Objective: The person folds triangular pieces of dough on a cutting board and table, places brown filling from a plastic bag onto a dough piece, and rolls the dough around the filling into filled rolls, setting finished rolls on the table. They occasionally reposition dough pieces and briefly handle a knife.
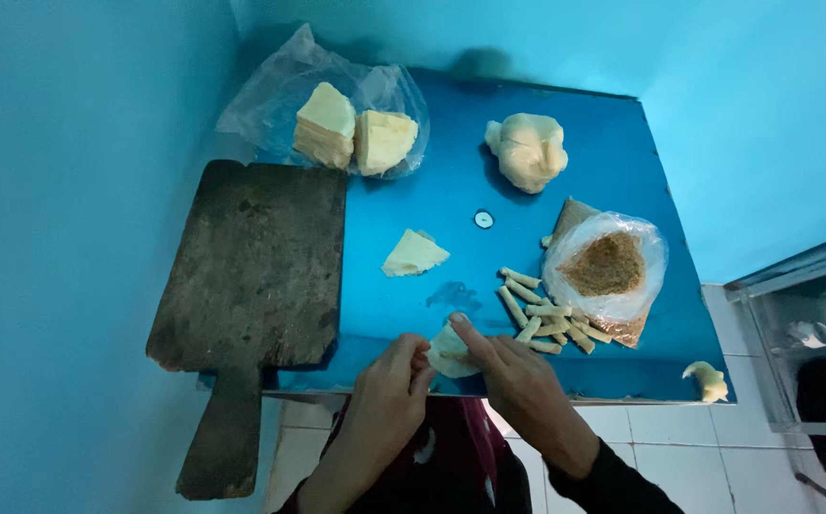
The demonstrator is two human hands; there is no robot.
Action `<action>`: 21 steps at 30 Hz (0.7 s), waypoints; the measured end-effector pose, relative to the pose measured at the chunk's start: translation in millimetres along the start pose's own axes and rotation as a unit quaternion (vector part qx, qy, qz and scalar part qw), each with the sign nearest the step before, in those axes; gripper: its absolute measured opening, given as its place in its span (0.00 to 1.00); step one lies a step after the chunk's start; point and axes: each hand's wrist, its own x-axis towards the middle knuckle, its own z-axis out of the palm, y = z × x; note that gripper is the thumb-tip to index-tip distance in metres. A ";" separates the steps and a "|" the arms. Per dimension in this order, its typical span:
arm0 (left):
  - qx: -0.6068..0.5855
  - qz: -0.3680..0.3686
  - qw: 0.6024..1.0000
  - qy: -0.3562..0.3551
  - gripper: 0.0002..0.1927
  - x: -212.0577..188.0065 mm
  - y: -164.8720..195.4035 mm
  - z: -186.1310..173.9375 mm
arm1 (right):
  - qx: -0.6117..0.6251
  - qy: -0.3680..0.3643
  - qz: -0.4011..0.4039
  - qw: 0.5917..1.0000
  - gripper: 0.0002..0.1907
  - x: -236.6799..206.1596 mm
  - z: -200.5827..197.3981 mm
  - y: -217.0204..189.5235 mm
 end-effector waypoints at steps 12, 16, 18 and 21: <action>-0.024 0.045 0.999 0.006 0.21 -8.1 -3.6 8.7 | -0.122 0.019 -0.017 0.992 0.46 -4.5 -9.4 5.0; 0.031 0.089 0.996 0.004 0.19 -6.4 -3.6 8.1 | -0.092 0.042 -0.022 0.995 0.46 -2.6 -7.6 5.8; 0.045 0.106 0.993 0.000 0.19 -5.1 -2.6 7.5 | -0.027 0.023 0.018 0.999 0.45 -2.4 -8.6 3.6; 0.053 0.116 0.992 -0.007 0.17 -5.3 -0.5 6.3 | 0.118 0.023 0.060 0.991 0.43 -1.5 -9.8 -0.6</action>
